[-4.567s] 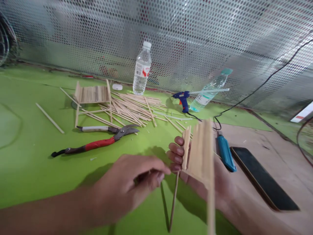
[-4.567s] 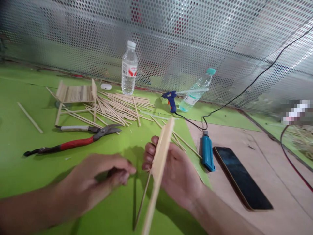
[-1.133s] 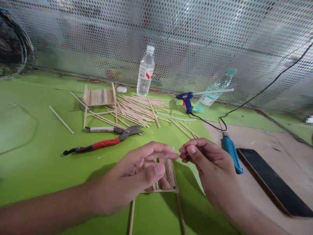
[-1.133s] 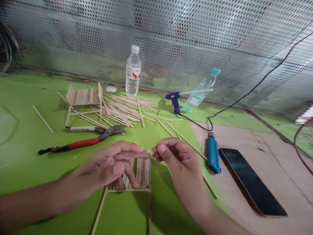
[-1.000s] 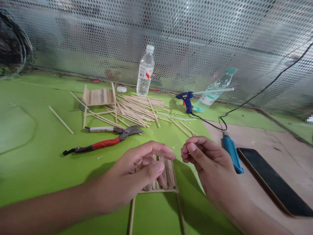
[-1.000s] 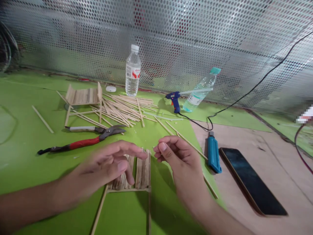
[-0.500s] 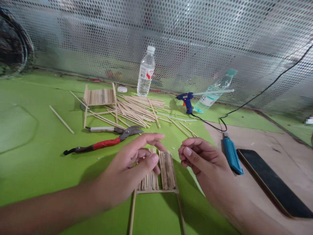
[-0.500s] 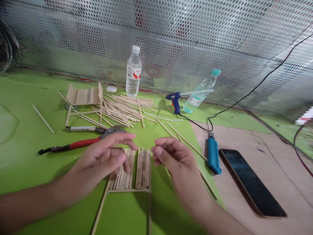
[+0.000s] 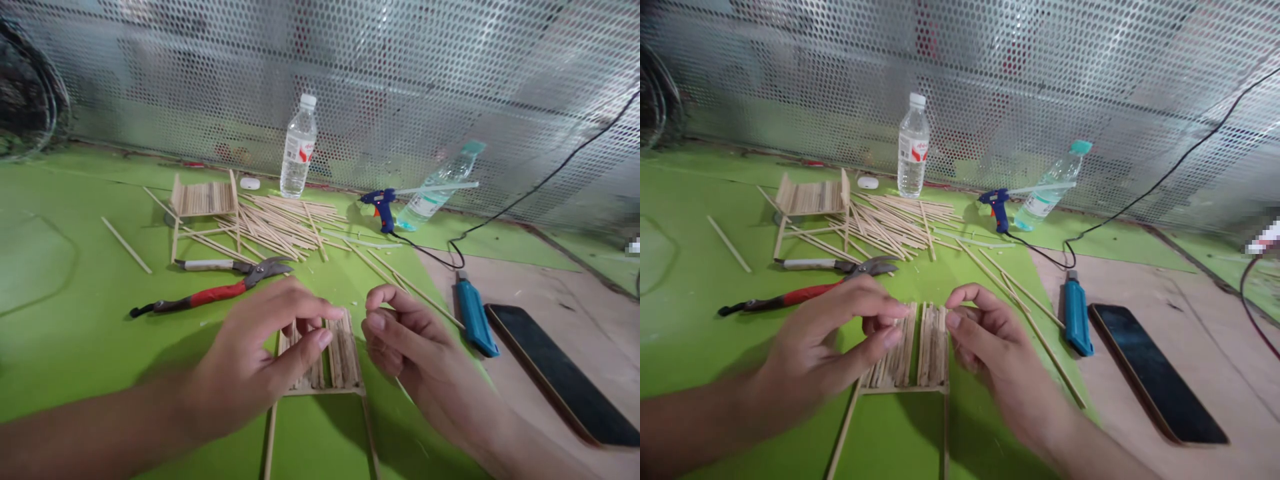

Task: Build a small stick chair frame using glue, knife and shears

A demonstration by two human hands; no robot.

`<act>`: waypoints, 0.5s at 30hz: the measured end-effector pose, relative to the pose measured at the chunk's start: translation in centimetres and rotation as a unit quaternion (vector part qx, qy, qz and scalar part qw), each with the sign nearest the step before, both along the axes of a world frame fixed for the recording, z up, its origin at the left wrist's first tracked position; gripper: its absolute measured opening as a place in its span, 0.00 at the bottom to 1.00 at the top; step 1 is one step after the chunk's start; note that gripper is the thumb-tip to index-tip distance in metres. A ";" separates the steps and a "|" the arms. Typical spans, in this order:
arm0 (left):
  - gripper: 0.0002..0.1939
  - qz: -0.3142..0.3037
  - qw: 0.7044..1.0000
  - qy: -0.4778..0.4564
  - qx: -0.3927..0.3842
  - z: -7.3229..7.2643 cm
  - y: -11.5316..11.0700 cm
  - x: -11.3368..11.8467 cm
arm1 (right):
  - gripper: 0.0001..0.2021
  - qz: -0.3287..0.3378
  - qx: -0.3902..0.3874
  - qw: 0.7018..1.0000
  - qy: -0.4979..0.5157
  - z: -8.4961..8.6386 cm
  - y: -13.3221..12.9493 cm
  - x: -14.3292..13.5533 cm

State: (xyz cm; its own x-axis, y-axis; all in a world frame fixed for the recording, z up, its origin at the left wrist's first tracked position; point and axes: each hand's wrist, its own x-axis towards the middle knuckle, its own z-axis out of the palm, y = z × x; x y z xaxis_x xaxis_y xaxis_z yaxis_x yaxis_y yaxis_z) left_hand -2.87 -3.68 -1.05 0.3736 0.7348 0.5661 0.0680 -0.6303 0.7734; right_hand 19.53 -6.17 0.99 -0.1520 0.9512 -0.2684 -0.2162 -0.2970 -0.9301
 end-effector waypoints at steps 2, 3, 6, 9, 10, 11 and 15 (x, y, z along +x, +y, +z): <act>0.17 0.008 0.999 0.005 0.035 0.2 -0.1 -0.1 | 0.08 -0.003 0.005 1.000 -0.001 0.0 0.1 -0.1; 0.18 0.013 0.999 0.010 0.049 0.2 -0.2 -0.2 | 0.08 -0.004 0.010 1.000 -0.004 0.0 0.1 -0.1; 0.21 0.010 0.997 0.024 0.074 0.3 -0.3 -0.2 | 0.07 0.034 0.028 0.999 -0.015 -0.2 0.2 -0.2; 0.22 -0.036 0.996 0.045 0.063 0.1 -0.1 0.0 | 0.09 0.087 0.036 0.996 -0.005 -0.2 0.1 -0.5; 0.21 -0.062 0.995 0.054 0.065 0.0 -0.1 0.1 | 0.11 0.093 0.032 0.995 0.007 -0.2 0.0 -0.7; 0.21 -0.088 0.992 0.063 0.071 -0.1 0.0 0.1 | 0.13 0.095 0.023 0.995 0.020 -0.1 -0.2 -0.9; 0.18 -0.137 0.982 0.083 0.104 -0.1 -0.2 0.2 | 0.18 0.103 -0.011 0.994 0.048 0.4 -0.6 -1.5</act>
